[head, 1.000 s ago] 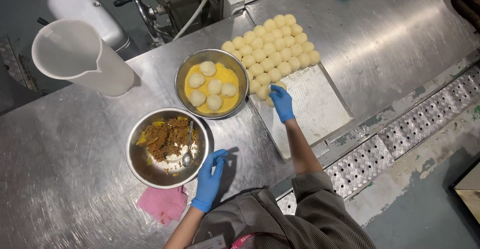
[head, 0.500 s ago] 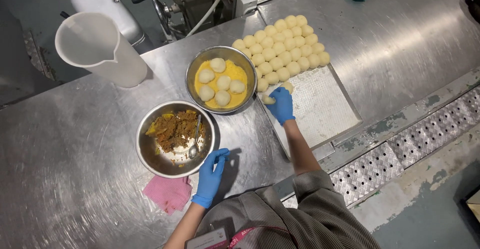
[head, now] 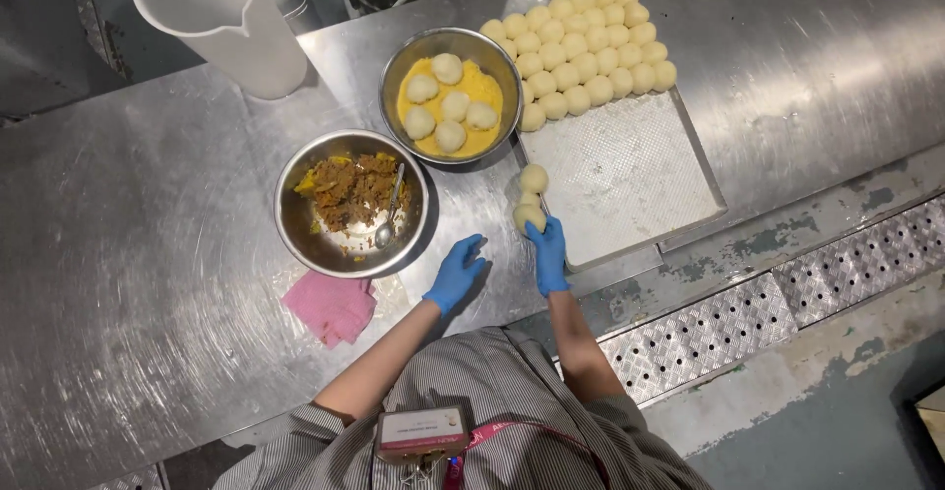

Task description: The recorder is making filled pastries by flattening dough balls, adding a spoonful of savory filling, and sealing them into rounds.

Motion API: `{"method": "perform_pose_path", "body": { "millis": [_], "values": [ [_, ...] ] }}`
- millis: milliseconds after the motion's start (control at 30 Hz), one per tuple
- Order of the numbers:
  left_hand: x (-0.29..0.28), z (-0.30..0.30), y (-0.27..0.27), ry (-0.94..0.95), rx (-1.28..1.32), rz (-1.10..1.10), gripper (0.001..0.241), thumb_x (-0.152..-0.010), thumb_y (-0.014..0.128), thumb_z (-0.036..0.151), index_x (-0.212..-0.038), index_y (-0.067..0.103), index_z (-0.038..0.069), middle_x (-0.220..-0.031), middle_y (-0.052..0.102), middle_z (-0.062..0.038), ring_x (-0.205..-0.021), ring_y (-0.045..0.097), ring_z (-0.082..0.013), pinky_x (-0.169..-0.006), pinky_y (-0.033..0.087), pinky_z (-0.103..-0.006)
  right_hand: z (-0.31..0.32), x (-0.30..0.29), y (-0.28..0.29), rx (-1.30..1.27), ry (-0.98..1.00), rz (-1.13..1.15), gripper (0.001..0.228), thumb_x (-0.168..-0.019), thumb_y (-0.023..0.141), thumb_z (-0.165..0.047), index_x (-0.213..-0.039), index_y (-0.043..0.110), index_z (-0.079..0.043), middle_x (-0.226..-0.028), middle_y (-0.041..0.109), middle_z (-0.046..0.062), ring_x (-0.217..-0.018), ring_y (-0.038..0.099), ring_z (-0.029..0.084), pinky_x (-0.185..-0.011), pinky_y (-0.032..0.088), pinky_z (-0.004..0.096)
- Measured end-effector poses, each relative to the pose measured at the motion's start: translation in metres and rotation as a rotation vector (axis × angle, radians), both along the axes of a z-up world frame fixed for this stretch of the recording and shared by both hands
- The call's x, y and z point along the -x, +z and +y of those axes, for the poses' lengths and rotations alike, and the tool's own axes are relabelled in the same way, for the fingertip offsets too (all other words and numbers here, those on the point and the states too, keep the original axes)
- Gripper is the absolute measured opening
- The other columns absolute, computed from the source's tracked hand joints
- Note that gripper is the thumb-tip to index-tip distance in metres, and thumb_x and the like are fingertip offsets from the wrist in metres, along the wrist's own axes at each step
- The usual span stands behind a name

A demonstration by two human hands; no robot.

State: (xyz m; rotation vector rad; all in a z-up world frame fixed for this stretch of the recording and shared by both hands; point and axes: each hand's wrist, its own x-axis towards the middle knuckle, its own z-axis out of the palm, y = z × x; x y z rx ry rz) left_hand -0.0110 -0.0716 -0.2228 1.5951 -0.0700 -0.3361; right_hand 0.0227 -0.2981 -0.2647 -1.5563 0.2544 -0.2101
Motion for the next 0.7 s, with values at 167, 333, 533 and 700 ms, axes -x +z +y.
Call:
{"method": "perform_pose_path", "body": {
  "millis": [167,333,533,700],
  "values": [
    [-0.015,-0.009,0.039,-0.07,0.139,0.061,0.083,-0.087,0.072,0.004,-0.156,0.027,0.012,-0.154,0.044,-0.007,-0.131,0.051,-0.0235,-0.108,0.045,-0.0376,0.015,0.019,0.008,-0.231,0.193,0.133,0.039,-0.091,0.072,-0.017,-0.123,0.055,-0.004,-0.117,0.064,0.005,-0.105,0.064,0.012,-0.089,0.056,0.029],
    [-0.015,-0.008,-0.008,-0.06,0.305,0.116,0.073,-0.086,0.079,0.006,-0.148,0.041,0.007,-0.14,0.056,-0.011,-0.123,0.06,-0.0228,-0.104,0.053,-0.036,0.03,0.026,0.047,-0.064,0.398,0.121,0.035,-0.101,0.066,-0.021,-0.13,0.063,-0.001,-0.123,0.064,0.007,-0.109,0.061,0.014,-0.092,0.051,0.031],
    [0.006,0.017,0.014,0.053,0.091,0.138,0.057,-0.082,0.084,0.013,-0.132,0.059,0.005,-0.119,0.071,-0.01,-0.107,0.07,-0.0174,-0.093,0.058,-0.0309,0.035,-0.035,0.083,0.542,-0.001,0.06,0.058,-0.09,0.078,-0.03,-0.137,0.057,-0.004,-0.123,0.061,0.015,-0.106,0.065,0.029,-0.089,0.055,0.04],
    [0.028,0.037,0.014,0.072,-0.169,0.079,0.061,-0.072,0.088,0.014,-0.126,0.06,0.006,-0.109,0.072,-0.007,-0.101,0.069,-0.0151,-0.089,0.058,-0.0304,0.071,-0.059,0.118,1.028,-0.053,0.209,0.077,-0.065,0.092,-0.023,-0.131,0.057,-0.003,-0.116,0.051,0.025,-0.1,0.057,0.047,-0.079,0.05,0.053]
  ]
}}
